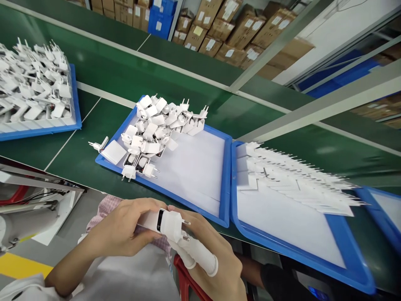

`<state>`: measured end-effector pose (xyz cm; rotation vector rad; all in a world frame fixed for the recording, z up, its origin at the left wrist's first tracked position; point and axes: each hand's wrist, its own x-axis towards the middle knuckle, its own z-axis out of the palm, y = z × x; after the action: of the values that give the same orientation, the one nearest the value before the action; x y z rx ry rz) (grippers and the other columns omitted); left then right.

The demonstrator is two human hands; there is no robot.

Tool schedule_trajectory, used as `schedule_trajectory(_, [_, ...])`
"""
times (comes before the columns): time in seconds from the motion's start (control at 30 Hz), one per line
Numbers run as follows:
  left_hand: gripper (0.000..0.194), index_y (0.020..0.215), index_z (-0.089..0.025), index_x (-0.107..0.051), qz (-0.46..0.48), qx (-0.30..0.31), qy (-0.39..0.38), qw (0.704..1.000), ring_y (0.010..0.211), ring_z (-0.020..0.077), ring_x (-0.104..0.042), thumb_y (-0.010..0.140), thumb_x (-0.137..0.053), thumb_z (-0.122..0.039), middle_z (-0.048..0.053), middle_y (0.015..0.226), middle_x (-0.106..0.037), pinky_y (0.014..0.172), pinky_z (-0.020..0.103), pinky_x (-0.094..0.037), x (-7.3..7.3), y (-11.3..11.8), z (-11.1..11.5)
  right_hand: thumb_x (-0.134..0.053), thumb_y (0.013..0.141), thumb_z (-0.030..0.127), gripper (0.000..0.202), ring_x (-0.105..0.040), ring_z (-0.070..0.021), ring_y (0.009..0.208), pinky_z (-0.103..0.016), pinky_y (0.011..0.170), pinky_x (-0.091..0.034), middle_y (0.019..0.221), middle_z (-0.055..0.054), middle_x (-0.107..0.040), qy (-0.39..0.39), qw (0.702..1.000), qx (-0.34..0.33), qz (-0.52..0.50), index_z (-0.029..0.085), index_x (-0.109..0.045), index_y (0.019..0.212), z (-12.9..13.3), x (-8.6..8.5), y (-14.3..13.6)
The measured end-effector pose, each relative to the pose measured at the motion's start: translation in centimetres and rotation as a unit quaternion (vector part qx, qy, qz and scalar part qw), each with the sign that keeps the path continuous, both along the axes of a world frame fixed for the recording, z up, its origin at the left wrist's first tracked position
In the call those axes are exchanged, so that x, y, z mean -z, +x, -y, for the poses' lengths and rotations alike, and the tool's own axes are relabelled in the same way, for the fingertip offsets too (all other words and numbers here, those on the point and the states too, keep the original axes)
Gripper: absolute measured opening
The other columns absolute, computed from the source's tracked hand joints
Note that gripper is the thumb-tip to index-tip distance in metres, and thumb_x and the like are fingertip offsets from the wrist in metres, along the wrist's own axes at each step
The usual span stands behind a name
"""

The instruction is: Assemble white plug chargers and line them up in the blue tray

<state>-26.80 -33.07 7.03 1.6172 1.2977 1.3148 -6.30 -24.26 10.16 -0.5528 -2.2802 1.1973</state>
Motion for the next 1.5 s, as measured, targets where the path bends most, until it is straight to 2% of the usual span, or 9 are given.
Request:
schedule_trajectory(0.13, [0.04,0.126,-0.027,-0.045,-0.068,0.013,-0.004,0.998,0.112,0.0244,-0.07,0.092,-0.065,-0.024,0.008,0.123,-0.071,0.092,0.036,-0.055,-0.4,-0.2,-0.3,-0.057,0.084,0.002,0.071,-0.062,-0.0261,0.121,-0.036,0.093,-0.06,0.137,-0.007,-0.059,0.023,0.999,-0.007,0.025,0.034,-0.042,0.145,0.1,0.1,-0.1])
schedule_trajectory(0.3, [0.028,0.119,-0.025,-0.047,-0.116,0.006,0.062,0.991,0.106,0.0223,-0.07,0.094,-0.059,-0.018,0.01,0.116,-0.072,0.086,0.032,-0.056,-0.3,0.0,-0.8,-0.064,0.085,0.009,0.052,-0.065,-0.0239,0.108,-0.036,0.09,-0.059,0.12,-0.007,-0.065,0.027,0.999,0.014,0.035,0.032,-0.053,0.131,0.0,0.4,-1.0])
schedule_trajectory(0.6, [0.019,0.113,-0.023,-0.052,-0.071,-0.045,0.188,0.979,0.092,0.0196,-0.07,0.095,-0.056,-0.021,0.014,0.109,-0.07,0.071,0.026,-0.057,2.3,0.5,-1.3,-0.068,0.084,0.015,0.037,-0.063,-0.0186,0.092,-0.031,0.077,-0.058,0.113,-0.004,-0.059,-0.055,0.994,0.09,-0.033,0.031,-0.061,0.117,0.8,3.2,-1.4])
schedule_trajectory(0.7, [0.018,0.109,-0.022,-0.055,-0.047,-0.036,0.133,0.989,0.096,0.0197,-0.07,0.093,-0.057,-0.015,0.012,0.11,-0.071,0.077,0.028,-0.057,3.8,0.3,-1.6,-0.064,0.087,0.014,0.036,-0.065,-0.0176,0.093,-0.029,0.078,-0.058,0.109,-0.005,-0.063,-0.084,0.988,0.124,-0.026,0.028,-0.059,0.119,0.9,5.1,-2.2])
schedule_trajectory(0.83, [0.019,0.109,-0.021,-0.06,-0.067,-0.046,-0.023,0.996,0.122,0.0266,-0.058,0.092,-0.058,-0.013,0.013,0.119,-0.07,0.098,0.043,-0.052,5.5,-0.4,-1.1,-0.06,0.09,0.015,0.023,-0.069,-0.0183,0.094,-0.028,0.078,-0.058,0.106,-0.007,-0.068,-0.032,0.988,0.15,-0.003,0.025,-0.062,0.111,0.6,7.6,-3.1])
schedule_trajectory(1.0, [0.02,0.106,-0.021,-0.06,-0.043,-0.098,-0.084,0.991,0.109,0.0255,-0.062,0.088,-0.06,-0.01,0.012,0.113,-0.071,0.091,0.041,-0.054,6.3,-0.6,-0.2,-0.064,0.088,0.022,0.031,-0.07,-0.0194,0.093,-0.03,0.078,-0.059,0.109,-0.008,-0.068,0.002,0.99,0.133,0.037,0.025,-0.06,0.118,0.8,8.7,-3.4])
schedule_trajectory(1.2, [0.023,0.108,-0.022,-0.054,0.018,-0.074,-0.102,0.992,0.103,0.0228,-0.066,0.088,-0.061,-0.014,0.009,0.111,-0.069,0.087,0.035,-0.053,6.1,-0.2,-1.3,-0.066,0.084,0.021,0.026,-0.069,-0.0159,0.071,-0.024,0.059,-0.057,0.096,-0.004,-0.071,-0.019,0.985,0.171,0.013,0.024,-0.066,0.11,0.3,8.7,-3.8])
schedule_trajectory(1.4, [0.022,0.109,-0.024,-0.056,0.039,-0.043,-0.072,0.996,0.094,0.022,-0.067,0.09,-0.067,-0.027,0.006,0.103,-0.069,0.081,0.031,-0.052,4.0,0.0,-1.3,-0.069,0.079,0.024,0.025,-0.066,-0.0171,0.062,-0.024,0.048,-0.053,0.081,-0.001,-0.071,-0.236,0.954,0.173,-0.057,0.024,-0.068,0.103,0.2,7.1,-3.2])
schedule_trajectory(1.5, [0.021,0.108,-0.025,-0.057,0.046,-0.032,-0.03,0.998,0.092,0.0213,-0.066,0.09,-0.068,-0.029,0.006,0.103,-0.069,0.079,0.031,-0.052,2.7,0.2,-1.1,-0.069,0.078,0.023,0.021,-0.066,-0.017,0.068,-0.022,0.047,-0.05,0.087,-0.001,-0.07,-0.29,0.94,0.156,-0.085,0.025,-0.069,0.099,0.5,5.5,-3.2])
